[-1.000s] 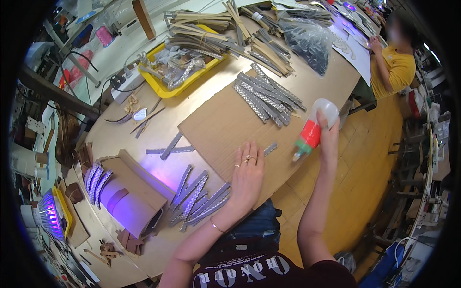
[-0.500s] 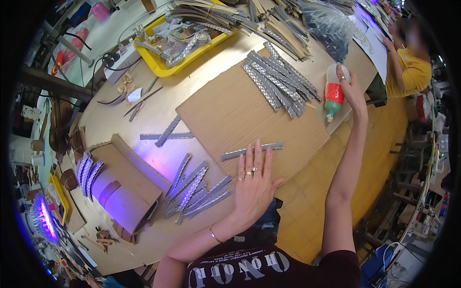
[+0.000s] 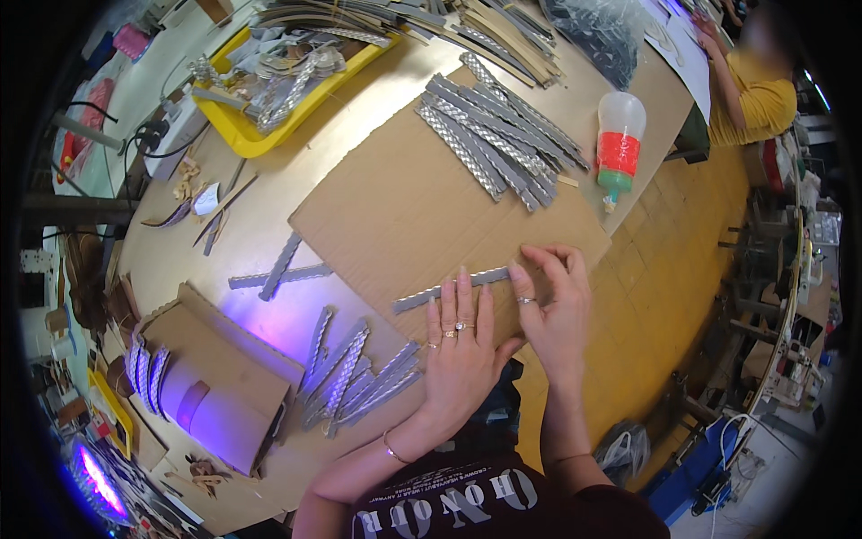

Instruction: The person repeatedly applies glue from a squeeze bottle onto long silver decorative strips laid on a cardboard sheet. They pick up each strip, apply glue along its length, and place it back down, repeating this process throughout the clip.

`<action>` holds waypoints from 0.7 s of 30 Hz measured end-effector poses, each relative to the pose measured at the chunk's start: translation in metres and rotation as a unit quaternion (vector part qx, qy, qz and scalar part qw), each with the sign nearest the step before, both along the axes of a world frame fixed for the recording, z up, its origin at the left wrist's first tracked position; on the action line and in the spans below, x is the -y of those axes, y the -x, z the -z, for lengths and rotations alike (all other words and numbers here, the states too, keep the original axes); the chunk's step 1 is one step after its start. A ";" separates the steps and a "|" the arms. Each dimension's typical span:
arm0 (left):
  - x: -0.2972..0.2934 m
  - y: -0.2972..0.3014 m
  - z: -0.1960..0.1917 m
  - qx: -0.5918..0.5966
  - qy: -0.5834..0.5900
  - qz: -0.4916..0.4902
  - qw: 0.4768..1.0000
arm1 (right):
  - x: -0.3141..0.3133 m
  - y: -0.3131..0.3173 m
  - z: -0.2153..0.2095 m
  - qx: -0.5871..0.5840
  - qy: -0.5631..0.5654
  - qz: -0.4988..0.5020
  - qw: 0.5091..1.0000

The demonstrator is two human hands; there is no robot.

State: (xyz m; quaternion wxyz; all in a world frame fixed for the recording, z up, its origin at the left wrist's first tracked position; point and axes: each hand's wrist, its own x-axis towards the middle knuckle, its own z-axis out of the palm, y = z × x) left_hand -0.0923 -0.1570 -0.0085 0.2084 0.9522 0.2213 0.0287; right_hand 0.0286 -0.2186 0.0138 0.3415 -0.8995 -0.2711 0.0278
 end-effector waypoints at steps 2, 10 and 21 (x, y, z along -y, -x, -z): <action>0.000 -0.001 -0.001 -0.007 0.006 0.003 1.000 | -0.003 0.002 0.003 0.013 0.017 0.004 1.000; 0.000 -0.002 -0.002 -0.018 -0.006 0.010 1.000 | 0.003 0.013 -0.008 -0.005 -0.002 -0.043 0.999; -0.006 -0.003 -0.003 0.050 0.023 -0.002 0.998 | -0.014 0.004 -0.007 -0.080 0.015 0.002 0.997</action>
